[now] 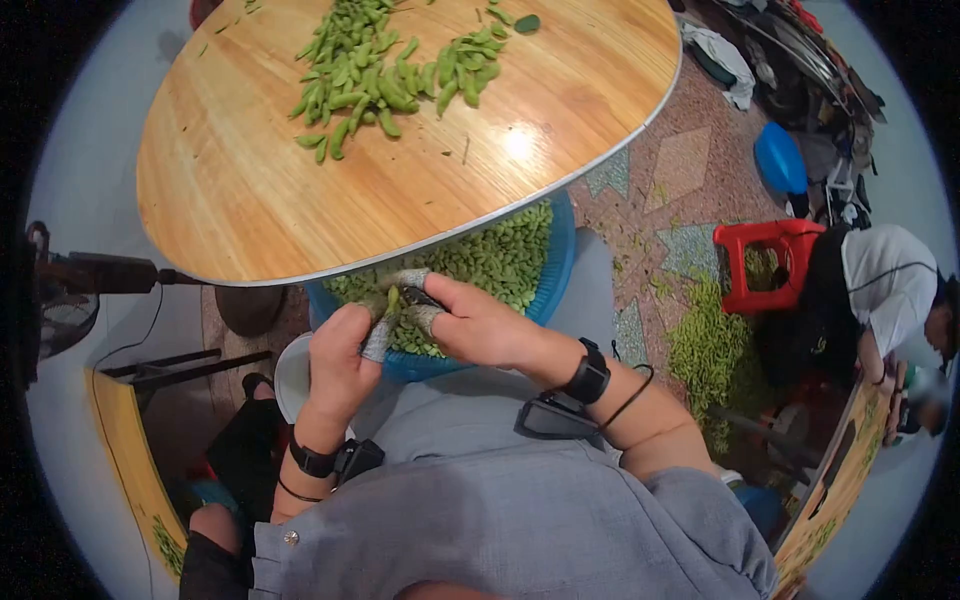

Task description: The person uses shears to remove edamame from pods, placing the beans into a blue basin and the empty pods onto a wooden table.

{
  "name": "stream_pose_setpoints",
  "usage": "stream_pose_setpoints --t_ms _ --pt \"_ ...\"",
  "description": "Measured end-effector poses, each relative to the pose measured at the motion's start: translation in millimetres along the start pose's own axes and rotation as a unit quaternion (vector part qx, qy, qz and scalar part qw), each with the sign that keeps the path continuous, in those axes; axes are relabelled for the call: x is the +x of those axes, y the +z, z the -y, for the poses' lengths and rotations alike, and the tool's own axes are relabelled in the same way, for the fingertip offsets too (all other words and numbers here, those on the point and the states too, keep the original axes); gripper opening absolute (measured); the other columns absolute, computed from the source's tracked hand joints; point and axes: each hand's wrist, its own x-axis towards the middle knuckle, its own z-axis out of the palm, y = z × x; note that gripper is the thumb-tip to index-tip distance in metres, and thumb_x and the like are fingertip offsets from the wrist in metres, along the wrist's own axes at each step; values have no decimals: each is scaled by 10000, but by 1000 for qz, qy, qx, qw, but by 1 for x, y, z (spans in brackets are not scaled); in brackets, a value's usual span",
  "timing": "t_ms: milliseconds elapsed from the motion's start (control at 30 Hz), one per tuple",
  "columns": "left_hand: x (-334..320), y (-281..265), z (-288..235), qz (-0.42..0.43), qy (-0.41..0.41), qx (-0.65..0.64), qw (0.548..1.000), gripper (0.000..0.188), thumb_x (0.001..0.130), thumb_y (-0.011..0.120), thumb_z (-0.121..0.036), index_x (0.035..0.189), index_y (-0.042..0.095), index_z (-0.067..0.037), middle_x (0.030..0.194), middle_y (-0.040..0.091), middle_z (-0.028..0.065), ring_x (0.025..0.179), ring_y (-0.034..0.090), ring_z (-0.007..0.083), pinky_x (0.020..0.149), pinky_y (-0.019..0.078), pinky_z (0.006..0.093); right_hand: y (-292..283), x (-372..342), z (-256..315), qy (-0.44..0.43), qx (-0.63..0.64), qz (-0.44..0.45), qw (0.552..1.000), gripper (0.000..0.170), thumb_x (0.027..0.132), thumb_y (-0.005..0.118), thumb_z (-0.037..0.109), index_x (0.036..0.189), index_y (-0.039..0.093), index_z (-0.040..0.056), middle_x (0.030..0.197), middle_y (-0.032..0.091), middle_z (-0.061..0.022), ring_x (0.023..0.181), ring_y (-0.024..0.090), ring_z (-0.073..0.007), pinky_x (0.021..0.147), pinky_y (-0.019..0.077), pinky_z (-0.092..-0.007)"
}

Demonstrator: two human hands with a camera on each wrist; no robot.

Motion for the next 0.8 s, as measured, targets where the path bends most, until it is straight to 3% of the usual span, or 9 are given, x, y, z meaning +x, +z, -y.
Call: stream_pose_setpoints --t_ms 100,167,233,333,433,667,700,733,800 --pt "-4 -3 8 59 -190 -312 929 157 883 582 -137 963 602 -4 751 617 57 584 570 116 535 463 278 -2 -4 1 82 150 57 984 381 938 374 86 1299 412 202 646 340 72 479 246 -16 421 207 -176" --pt "-5 -4 19 137 -354 -612 694 146 881 592 -112 965 621 4 736 613 31 583 564 103 534 460 254 -4 -6 1 136 286 116 942 386 931 363 72 1294 410 196 663 346 63 485 239 -16 426 206 -169" --pt "-3 1 17 135 -352 -611 696 140 865 618 -101 954 624 8 733 612 -2 588 563 96 530 457 244 -5 -5 -1 130 268 97 950 360 927 362 95 1269 425 187 680 370 58 495 270 -18 428 241 -173" --pt "1 8 10 72 -160 -213 961 172 783 653 -72 927 594 1 699 592 73 584 580 177 537 470 318 2 -2 -4 124 194 47 972 341 918 364 116 1247 436 167 686 403 47 497 316 -28 428 297 -184" --pt "5 9 12 26 7 -4 1000 140 731 620 -18 852 551 -6 700 547 137 638 586 294 565 469 386 7 -2 -11 103 93 -1 990 365 916 358 95 1269 420 169 672 389 45 497 311 -37 429 289 -193" --pt "5 22 13 -11 6 -10 1000 139 739 559 14 867 515 -18 703 544 113 622 556 288 557 455 385 9 -1 -15 56 36 -50 997 363 938 380 107 1291 422 178 630 356 61 501 300 -39 432 264 -193" --pt "2 20 17 57 -157 -265 950 92 800 548 -28 886 517 -30 709 542 73 604 530 218 536 424 327 6 -2 -16 56 38 -51 996 363 938 380 107 1291 422 178 630 356 61 501 300 -39 432 264 -193" --pt "0 19 18 119 -305 -494 805 55 861 537 -70 905 519 -42 714 541 32 586 504 147 516 393 269 0 -3 -17 73 78 -24 994 371 918 413 107 1284 437 164 641 411 42 514 363 -46 438 307 -206" --pt "2 15 12 134 -320 -515 783 33 883 509 -67 901 527 -47 720 529 1 608 484 100 523 381 235 -9 -2 -19 91 120 2 989 381 898 447 107 1276 451 151 652 465 23 528 425 -53 443 350 -220"
